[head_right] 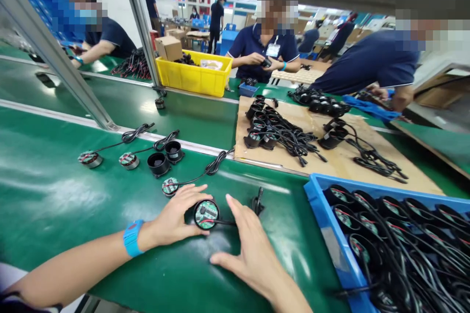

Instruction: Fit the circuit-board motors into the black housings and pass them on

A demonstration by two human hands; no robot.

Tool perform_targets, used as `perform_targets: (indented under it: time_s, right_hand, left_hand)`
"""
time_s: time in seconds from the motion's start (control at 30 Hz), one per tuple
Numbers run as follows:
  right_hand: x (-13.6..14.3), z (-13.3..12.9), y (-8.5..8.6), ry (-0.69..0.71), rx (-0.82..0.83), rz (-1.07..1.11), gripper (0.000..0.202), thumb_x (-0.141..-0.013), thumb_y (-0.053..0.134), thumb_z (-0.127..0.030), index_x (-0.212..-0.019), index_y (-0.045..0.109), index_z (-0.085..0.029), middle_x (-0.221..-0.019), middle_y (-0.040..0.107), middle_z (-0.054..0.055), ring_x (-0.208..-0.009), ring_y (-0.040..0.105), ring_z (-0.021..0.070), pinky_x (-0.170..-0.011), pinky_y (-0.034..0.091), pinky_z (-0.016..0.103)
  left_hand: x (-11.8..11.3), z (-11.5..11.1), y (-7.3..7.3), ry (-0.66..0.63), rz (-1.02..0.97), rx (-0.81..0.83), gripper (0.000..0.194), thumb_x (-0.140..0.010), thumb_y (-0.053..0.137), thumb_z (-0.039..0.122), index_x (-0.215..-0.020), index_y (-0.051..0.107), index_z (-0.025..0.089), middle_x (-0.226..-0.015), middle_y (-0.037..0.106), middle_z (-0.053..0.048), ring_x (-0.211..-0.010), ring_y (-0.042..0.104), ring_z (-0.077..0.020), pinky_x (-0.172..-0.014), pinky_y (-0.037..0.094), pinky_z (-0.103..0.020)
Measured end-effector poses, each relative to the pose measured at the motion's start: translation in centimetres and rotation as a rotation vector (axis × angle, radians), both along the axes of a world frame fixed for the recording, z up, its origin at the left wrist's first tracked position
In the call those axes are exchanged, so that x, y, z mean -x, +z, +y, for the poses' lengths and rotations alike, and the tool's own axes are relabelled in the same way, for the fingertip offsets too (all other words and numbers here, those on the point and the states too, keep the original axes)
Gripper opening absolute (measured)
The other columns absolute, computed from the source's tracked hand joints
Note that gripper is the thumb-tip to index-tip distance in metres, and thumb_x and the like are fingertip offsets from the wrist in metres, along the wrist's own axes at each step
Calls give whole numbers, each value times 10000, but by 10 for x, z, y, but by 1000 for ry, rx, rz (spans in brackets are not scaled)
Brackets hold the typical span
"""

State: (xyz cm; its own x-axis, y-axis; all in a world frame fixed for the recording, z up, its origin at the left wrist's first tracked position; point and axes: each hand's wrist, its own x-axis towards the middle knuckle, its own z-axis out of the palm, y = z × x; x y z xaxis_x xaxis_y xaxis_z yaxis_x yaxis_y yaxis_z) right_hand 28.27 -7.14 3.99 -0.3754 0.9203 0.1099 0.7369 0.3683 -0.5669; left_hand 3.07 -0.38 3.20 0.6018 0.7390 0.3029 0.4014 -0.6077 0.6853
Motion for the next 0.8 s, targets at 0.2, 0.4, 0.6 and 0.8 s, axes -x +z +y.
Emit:
perform_targets:
  time_s: [0.2, 0.4, 0.6, 0.8]
  right_hand:
    - [-34, 2, 0, 42, -293, -159, 143, -916, 636, -323, -1014, 654, -221, -1342, 641, 133, -1401, 479, 321, -1123, 408, 615]
    - [-39, -38, 16, -302, -491, 78, 108, -939, 625, -299, -923, 530, -252, -718, 692, -15, -640, 712, 167, -652, 579, 267]
    - [-34, -63, 16, -395, -265, 34, 188, -989, 540, -433, -910, 507, -266, -606, 599, -53, -467, 595, 131, -476, 452, 211]
    - [-25, -62, 19, -422, -255, 94, 170, -1011, 490, -417, -963, 522, -257, -684, 652, -21, -546, 651, 144, -521, 471, 216]
  left_hand:
    - [-2, 4, 48, 6, -63, -146, 725, -755, 799, 596, -1320, 572, 202, -1364, 645, -156, -1370, 527, -335, -1191, 335, -516]
    - [-30, 12, 31, -23, -83, -86, 799, -721, 772, 691, -1303, 593, 174, -1352, 646, -183, -1398, 492, -352, -1222, 243, -559]
    - [-42, 19, 10, -154, 51, -57, 759, -733, 773, 678, -1298, 609, 200, -1274, 700, -145, -1394, 494, -365, -1243, 19, -622]
    - [-48, 17, 14, -226, 113, -42, 767, -753, 710, 733, -1264, 630, 166, -1216, 722, -167, -1299, 588, -359, -1233, -20, -640]
